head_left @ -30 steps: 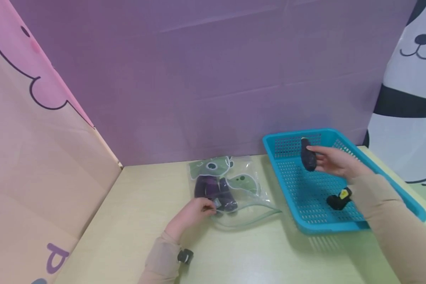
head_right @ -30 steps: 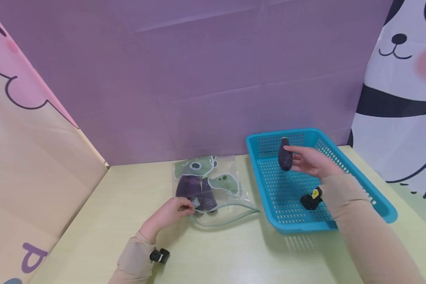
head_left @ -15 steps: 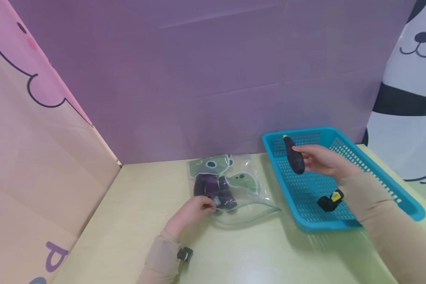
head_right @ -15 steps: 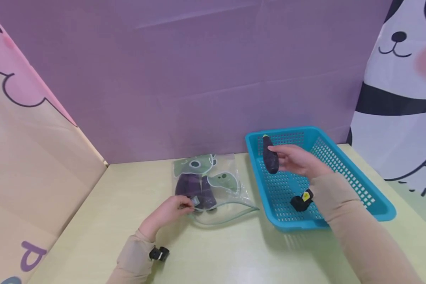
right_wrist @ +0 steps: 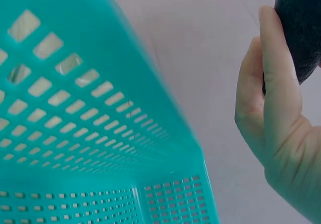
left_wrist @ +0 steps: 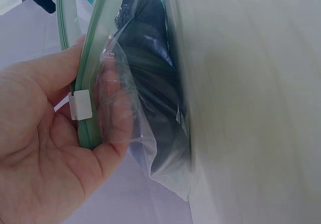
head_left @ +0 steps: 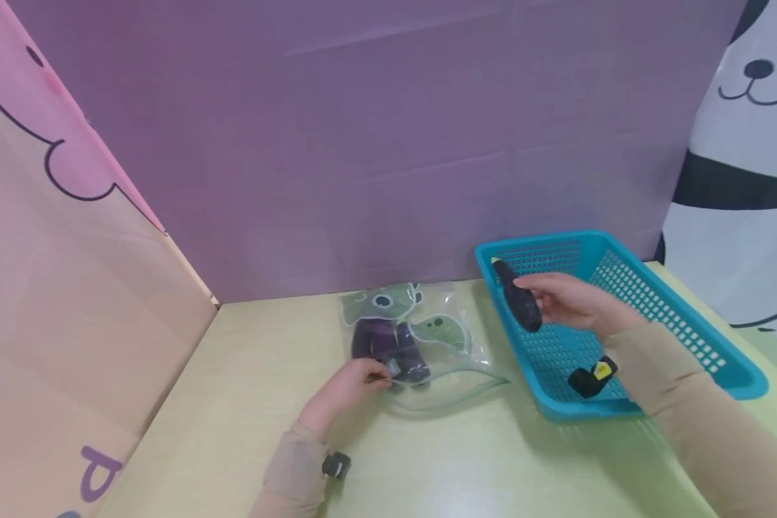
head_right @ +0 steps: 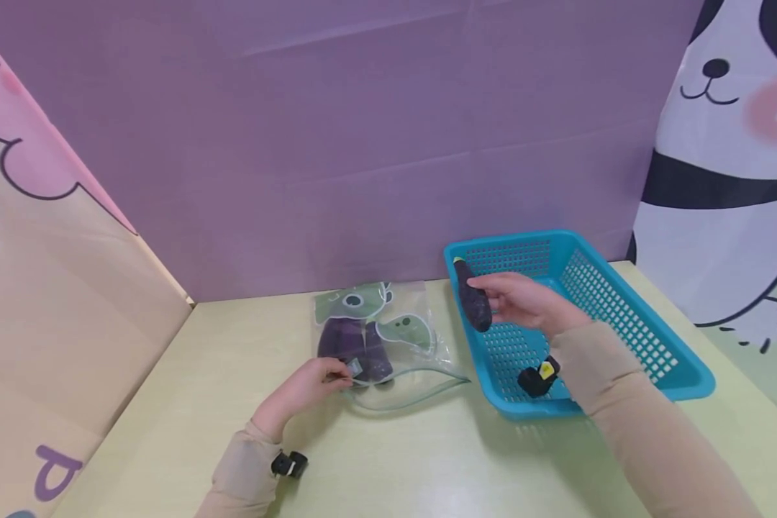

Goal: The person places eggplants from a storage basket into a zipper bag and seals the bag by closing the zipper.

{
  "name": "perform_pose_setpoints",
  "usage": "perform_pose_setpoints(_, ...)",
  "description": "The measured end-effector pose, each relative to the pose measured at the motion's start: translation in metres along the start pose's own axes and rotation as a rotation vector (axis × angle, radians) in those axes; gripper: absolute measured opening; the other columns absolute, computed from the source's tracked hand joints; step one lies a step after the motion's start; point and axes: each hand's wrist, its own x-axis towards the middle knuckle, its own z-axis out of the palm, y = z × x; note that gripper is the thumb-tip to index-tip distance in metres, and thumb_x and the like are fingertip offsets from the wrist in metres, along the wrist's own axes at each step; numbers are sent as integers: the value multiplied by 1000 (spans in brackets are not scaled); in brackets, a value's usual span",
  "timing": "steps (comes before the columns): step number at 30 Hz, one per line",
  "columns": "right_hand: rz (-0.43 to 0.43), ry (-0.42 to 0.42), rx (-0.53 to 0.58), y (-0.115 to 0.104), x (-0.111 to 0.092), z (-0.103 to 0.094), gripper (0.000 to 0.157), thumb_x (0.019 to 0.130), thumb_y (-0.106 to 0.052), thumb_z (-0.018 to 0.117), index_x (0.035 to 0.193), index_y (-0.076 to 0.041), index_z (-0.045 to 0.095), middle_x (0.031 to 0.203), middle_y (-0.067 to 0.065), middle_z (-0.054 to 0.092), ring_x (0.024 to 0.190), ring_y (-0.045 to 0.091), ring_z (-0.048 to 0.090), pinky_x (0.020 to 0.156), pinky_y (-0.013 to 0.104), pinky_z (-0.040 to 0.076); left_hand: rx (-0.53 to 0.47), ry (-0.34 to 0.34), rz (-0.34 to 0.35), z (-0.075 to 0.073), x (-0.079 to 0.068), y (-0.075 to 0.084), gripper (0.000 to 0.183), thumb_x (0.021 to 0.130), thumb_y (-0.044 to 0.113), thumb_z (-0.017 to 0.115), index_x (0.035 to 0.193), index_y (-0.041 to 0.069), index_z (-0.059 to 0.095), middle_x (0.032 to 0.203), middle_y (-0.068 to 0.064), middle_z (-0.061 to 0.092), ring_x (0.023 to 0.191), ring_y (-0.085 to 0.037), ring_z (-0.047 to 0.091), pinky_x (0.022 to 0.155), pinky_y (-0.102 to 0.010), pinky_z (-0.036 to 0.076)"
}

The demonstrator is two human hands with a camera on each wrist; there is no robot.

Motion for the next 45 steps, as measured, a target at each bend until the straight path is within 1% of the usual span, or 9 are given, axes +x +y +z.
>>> perform_pose_setpoints(7,49,-10,-32,1,-1,10,26,101,-19,43,89,-18,66,71,-8,63,62,3,58,64,25,54,-14,1,-5,-1,-1,1,11,89,8,62,95,2,68,89,-7,68,83,-18,63,78,-30,54)
perform_pose_setpoints(14,93,1,-100,3,-1,18,23,100,-23,46,88,-22,65,67,-10,47,58,4,43,63,24,48,-25,3,2,-1,1,-1,12,90,8,60,97,2,68,91,-7,68,86,-17,63,80,-32,53)
perform_pose_setpoints(19,85,-34,-110,4,1,23,24,100,-22,45,85,-21,63,64,-10,43,56,4,40,61,24,46,-30,6,23,-2,3,-2,12,90,8,59,97,2,68,91,-7,68,86,-17,63,80,-31,53)
perform_pose_setpoints(25,93,-74,-103,5,3,32,23,100,-21,45,82,-19,60,63,-10,42,57,4,42,63,24,47,-29,9,11,-1,3,-2,13,91,9,59,97,3,68,91,-7,68,86,-17,63,81,-32,53)
perform_pose_setpoints(32,104,-109,-112,4,4,44,16,99,-19,46,101,-8,56,65,-9,44,61,3,46,65,24,49,-23,14,-1,0,2,-3,13,91,13,60,96,4,69,89,-4,68,84,-15,62,79,-31,52)
perform_pose_setpoints(35,113,-124,-108,4,4,52,30,98,-17,46,118,5,47,69,-8,50,65,3,52,67,26,52,-24,11,-6,0,2,-3,13,91,13,61,95,4,69,88,-4,68,83,-14,62,78,-30,52)
perform_pose_setpoints(38,126,-121,-119,5,4,62,48,98,-15,46,134,15,32,84,-3,59,73,5,59,71,28,54,-24,6,-6,0,2,-3,13,91,13,61,95,4,69,88,-4,68,82,-14,62,77,-30,52)
perform_pose_setpoints(42,130,-127,-149,5,4,77,56,97,-14,46,139,16,25,101,4,61,83,8,61,78,33,55,-30,4,-12,0,1,-2,13,91,12,60,96,4,69,89,-5,68,82,-14,62,77,-29,52)
perform_pose_setpoints(45,130,-144,-157,5,4,87,55,96,-14,48,138,17,27,105,8,59,87,11,60,81,35,55,-33,5,-13,0,1,-2,13,91,12,60,96,4,69,89,-5,68,83,-15,62,77,-29,52)
